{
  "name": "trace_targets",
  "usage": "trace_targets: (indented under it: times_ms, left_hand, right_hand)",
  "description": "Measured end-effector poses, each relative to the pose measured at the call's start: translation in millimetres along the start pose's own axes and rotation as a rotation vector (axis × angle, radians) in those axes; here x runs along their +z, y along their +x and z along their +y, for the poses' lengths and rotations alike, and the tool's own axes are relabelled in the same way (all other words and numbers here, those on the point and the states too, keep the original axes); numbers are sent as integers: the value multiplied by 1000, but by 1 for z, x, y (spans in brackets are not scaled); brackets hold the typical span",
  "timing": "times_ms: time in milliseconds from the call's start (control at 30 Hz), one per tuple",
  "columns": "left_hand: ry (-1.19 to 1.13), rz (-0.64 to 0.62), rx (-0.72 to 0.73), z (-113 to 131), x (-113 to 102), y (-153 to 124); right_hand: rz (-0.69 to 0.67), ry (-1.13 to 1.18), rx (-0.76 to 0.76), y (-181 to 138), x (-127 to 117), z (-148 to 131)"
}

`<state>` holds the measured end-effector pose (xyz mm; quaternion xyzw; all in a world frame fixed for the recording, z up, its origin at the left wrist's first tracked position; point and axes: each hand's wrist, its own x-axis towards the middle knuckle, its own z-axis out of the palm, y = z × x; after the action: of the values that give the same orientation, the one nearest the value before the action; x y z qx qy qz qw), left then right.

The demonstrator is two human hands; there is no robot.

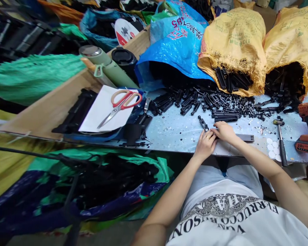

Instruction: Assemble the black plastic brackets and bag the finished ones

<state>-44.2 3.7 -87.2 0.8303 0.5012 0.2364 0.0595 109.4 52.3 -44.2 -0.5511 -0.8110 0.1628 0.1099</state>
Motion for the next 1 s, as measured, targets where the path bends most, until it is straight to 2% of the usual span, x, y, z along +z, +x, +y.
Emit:
trace_targets:
  times_ms: [100,167,233,300,400,500,600,700,767,833,933,967,1000]
  left_hand:
    - [52,87,-210,-14,-17,9]
    - [59,10,-237,-28,-27,21]
    - [40,-137,-184,-39,-32,32]
    - [39,-227,-178,-43,-31,38]
    - [72,-238,-221,-40,-23,38]
    - [91,-255,-180,-37,-18,32]
    - [106,-278,-156,-36,-17,27]
    - [112,-291,-175,-35,-18,26]
    - [104,-296,-187,-36,-17,26]
    - [86,-288,-191,-38,-15,26]
    - [50,-257,-179,-40,-12,26]
    - [40,-244,-174,-41,-12,27]
    - [32,-233,-170,-41,-11,27]
  right_hand:
    - [-152,-53,137,25,5,-25]
    - [-203,-30,155,30,6,-34]
    - [-200,16,164,28,6,-38]
    - [-163,105,174,20,4,-38]
    - [-56,379,160,6,-1,-37]
    - [52,558,169,-2,-13,-37]
    - [132,603,200,-4,-33,-38]
    - [223,641,185,-20,-66,-29]
    - [399,629,155,-51,-94,-9]
    - [698,522,202,-101,-121,28]
    - [1052,298,579,-199,-156,107]
    - [1104,249,684,-232,-164,133]
    - [1111,258,714,-262,-171,158]
